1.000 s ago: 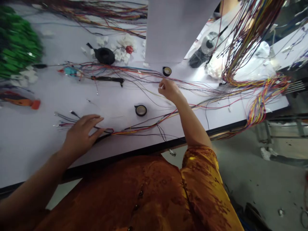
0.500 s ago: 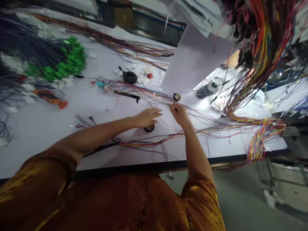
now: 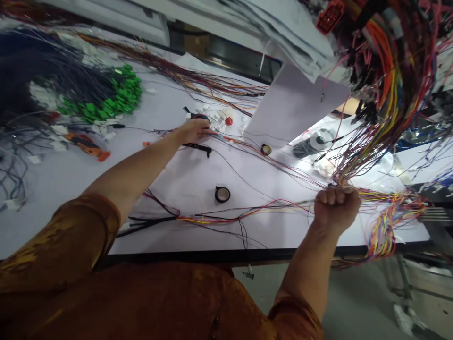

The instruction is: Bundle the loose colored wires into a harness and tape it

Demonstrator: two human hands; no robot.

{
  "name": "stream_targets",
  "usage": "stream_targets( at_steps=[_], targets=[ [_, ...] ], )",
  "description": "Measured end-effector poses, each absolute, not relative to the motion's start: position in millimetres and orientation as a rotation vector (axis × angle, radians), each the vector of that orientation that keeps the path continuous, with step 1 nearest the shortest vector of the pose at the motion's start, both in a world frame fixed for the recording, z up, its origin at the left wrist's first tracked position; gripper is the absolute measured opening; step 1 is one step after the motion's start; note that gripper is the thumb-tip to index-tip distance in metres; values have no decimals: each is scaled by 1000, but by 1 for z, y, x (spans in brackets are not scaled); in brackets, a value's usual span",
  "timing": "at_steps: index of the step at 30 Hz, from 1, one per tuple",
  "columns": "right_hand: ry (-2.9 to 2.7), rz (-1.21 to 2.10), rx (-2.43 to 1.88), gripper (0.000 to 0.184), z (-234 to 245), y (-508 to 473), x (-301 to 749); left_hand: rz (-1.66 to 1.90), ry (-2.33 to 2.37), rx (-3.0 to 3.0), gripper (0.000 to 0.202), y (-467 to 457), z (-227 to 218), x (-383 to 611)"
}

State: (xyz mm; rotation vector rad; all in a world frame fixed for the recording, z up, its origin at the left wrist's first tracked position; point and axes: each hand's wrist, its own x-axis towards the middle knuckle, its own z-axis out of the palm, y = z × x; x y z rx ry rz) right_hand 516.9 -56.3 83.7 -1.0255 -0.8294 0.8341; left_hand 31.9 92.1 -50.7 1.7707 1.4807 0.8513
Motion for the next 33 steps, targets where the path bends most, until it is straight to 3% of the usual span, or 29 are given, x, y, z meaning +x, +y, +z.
stream_targets(
  at_steps=[5, 8, 10, 13, 15, 22, 26, 31, 33],
  targets=[
    [-678, 1057, -885, 28, 71, -73, 508, 1109, 1334, 666, 49, 115, -19, 10],
    [-872, 1185, -980, 19, 62, -88, 489, 1104, 1367, 567, 36, 97, -5, 10],
    [-1136, 1186, -1046, 16, 58, -102, 471, 969, 1268, 670, 30, 63, 3, 25],
    [-1634, 1202, -1182, 19, 54, -121, 443, 349, 697, 917, 32, -10, 12, 68],
    [-1955, 1336, -1214, 20, 51, -129, 426, 322, 598, 903, 43, -53, 15, 104],
    [-2316, 1555, -1229, 34, 34, -145, 395, 764, 546, 771, 28, -85, 20, 154],
    [-2305, 1565, -1270, 37, 33, -146, 399, 1005, 752, 865, 26, -91, 43, 117],
    [-2301, 1497, -1452, 41, 27, -135, 410, 1324, 908, 608, 39, -103, 80, 33],
    [-2309, 1445, -1525, 42, 23, -128, 416, 1405, 963, 496, 33, -109, 86, -3]
  ],
)
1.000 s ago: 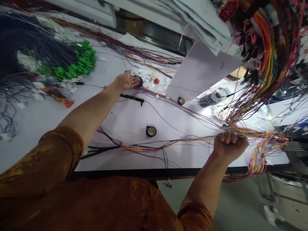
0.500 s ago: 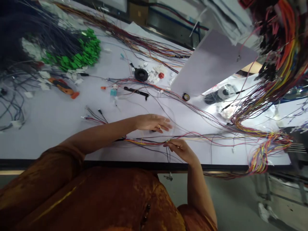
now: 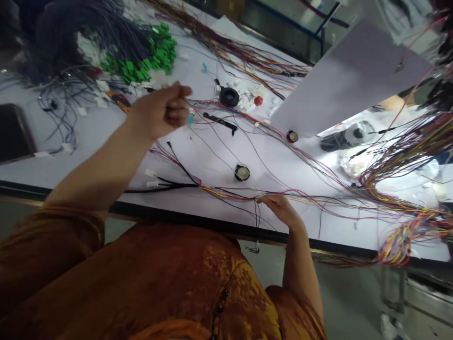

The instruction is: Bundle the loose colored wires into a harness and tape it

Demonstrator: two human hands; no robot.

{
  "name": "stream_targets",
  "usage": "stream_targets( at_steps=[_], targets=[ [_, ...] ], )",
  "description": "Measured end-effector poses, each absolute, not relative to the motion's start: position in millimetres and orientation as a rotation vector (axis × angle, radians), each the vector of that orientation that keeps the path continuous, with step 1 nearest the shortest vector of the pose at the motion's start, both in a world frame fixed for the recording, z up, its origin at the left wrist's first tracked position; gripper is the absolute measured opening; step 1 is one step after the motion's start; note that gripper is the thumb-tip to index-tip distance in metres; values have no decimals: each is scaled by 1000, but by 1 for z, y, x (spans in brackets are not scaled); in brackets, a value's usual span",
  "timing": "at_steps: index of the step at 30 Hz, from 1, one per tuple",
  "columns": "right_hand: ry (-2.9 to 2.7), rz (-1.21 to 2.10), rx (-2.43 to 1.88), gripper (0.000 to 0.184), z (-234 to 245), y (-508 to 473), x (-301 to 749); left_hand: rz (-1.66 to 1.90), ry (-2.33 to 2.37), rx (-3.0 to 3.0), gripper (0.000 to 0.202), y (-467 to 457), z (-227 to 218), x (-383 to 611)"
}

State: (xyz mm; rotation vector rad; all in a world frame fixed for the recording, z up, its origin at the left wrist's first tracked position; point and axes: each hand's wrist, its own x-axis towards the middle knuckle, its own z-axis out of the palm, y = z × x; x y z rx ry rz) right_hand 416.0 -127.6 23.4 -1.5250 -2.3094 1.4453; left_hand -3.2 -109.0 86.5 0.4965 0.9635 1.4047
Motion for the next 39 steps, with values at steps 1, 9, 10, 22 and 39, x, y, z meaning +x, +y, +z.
stream_targets(
  at_steps=[1, 9, 10, 22, 39],
  targets=[
    [-2312, 1425, -1556, 43, 22, -123, 419, 1428, 999, 457, 27, -114, 87, -19],
    [-2385, 1349, -1686, 42, 24, -93, 419, 1330, 1207, 787, 15, -196, 43, -53],
    [-2386, 1258, -1663, 43, 27, -91, 410, 1259, 1206, 858, 18, -209, 38, -50],
    [-2830, 991, -939, 12, -28, -130, 180, 543, 1478, 1831, 28, -263, 9, 0],
    [-2367, 1412, -1075, 19, -47, -128, 165, 288, 1586, 2177, 30, -248, -13, 8]
  ],
)
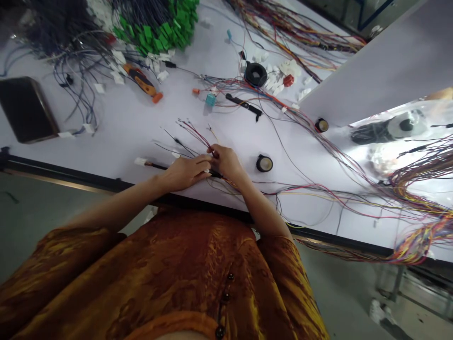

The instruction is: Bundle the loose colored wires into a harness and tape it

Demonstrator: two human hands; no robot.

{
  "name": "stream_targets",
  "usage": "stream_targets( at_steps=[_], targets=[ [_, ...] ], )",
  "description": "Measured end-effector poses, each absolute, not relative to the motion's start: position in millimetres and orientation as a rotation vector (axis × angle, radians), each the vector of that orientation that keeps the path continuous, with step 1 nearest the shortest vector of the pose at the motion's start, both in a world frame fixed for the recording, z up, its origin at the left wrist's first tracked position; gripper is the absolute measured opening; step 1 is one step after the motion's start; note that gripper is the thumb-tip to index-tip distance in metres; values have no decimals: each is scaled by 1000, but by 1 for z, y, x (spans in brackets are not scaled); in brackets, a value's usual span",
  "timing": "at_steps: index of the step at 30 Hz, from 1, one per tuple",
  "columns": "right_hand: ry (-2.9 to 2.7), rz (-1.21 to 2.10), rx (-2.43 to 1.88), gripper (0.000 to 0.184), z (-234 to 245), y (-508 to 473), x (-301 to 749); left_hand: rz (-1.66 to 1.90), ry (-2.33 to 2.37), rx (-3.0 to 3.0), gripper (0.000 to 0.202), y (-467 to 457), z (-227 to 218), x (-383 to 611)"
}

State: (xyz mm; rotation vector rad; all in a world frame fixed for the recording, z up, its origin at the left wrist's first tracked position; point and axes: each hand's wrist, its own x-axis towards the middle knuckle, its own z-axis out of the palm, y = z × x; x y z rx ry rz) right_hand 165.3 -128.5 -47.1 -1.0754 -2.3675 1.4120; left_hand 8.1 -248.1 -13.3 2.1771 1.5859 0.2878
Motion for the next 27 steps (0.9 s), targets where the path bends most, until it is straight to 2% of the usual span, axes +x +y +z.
stream_targets(
  at_steps=[2, 6, 10, 12, 15, 20, 27],
  targets=[
    [-2166, 1510, -1096, 17, -47, -126, 162, 287, 1656, 2111, 31, -248, -19, 7],
    [-1768, 1753, -1162, 30, -42, -120, 157, 299, 1827, 1860, 31, -248, -25, 3],
    [-1613, 1872, -1074, 41, -43, -118, 160, 765, 1680, 1612, 26, -254, -3, -1],
    [-1584, 1882, -1047, 42, -46, -117, 163, 1025, 1538, 1433, 23, -255, 13, -1],
    [-1544, 1902, -1019, 41, -51, -117, 166, 1233, 1383, 1080, 27, -239, 27, -2],
    [-1561, 1929, -1030, 46, -54, -117, 166, 1367, 1390, 649, 17, -177, 9, -10],
    [-1622, 1919, -989, 44, -59, -116, 167, 1427, 1233, 574, 15, -148, -13, -13]
  ],
)
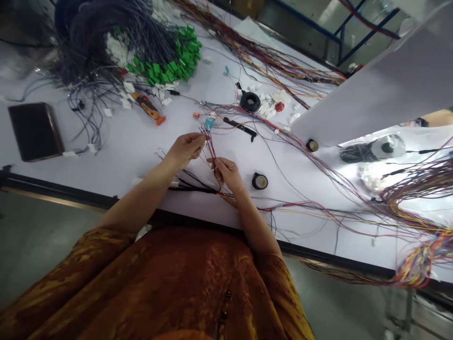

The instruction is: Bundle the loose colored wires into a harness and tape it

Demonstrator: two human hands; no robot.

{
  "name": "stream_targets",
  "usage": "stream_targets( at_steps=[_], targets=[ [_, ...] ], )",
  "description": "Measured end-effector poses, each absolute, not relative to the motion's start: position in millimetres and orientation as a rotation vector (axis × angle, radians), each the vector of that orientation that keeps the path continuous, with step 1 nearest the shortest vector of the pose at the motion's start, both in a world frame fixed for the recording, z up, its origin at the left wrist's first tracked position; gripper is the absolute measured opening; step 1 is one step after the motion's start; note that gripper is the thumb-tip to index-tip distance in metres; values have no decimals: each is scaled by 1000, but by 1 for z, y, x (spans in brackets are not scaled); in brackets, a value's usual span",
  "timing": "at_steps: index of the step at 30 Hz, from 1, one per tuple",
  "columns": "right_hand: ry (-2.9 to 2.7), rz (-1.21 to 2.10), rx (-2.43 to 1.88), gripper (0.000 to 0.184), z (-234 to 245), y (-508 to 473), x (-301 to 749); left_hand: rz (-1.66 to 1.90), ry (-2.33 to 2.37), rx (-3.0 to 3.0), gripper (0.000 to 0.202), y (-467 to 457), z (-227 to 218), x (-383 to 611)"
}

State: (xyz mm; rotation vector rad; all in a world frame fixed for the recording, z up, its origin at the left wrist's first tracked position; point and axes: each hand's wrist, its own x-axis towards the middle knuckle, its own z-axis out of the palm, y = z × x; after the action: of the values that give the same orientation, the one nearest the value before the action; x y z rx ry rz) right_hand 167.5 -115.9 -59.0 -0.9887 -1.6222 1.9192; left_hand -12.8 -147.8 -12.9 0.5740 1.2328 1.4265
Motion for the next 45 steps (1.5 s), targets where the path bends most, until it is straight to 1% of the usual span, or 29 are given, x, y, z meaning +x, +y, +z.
stream_targets(
  at_steps=[5, 12, 19, 26, 30, 36, 39, 41, 45],
  targets=[
    [-1633, 1931, -938, 42, -58, -117, 165, 1403, 1213, 565, 13, -148, -14, -13],
    [-1708, 1947, -930, 44, -47, -116, 160, 1381, 1187, 511, 14, -146, -15, -19],
    [-1676, 2009, -866, 39, -49, -113, 160, 1419, 1122, 508, 7, -150, -10, -22],
    [-1647, 2088, -839, 38, -50, -111, 160, 1438, 1130, 559, 10, -150, -9, -24],
    [-1725, 2034, -856, 38, -40, -111, 157, 1458, 1170, 601, 12, -150, -12, -24],
    [-1748, 1815, -895, 30, -16, -98, 138, 1472, 1253, 694, 12, -150, -12, -24],
    [-1722, 1836, -867, 31, -8, -88, 124, 1496, 1298, 743, 8, -150, -13, -24],
    [-1677, 1908, -856, 32, -6, -83, 116, 1552, 1335, 758, 11, -150, -13, -24],
    [-1604, 1966, -830, 32, -10, -82, 111, 1644, 1307, 783, 26, -156, -14, -25]
  ],
)
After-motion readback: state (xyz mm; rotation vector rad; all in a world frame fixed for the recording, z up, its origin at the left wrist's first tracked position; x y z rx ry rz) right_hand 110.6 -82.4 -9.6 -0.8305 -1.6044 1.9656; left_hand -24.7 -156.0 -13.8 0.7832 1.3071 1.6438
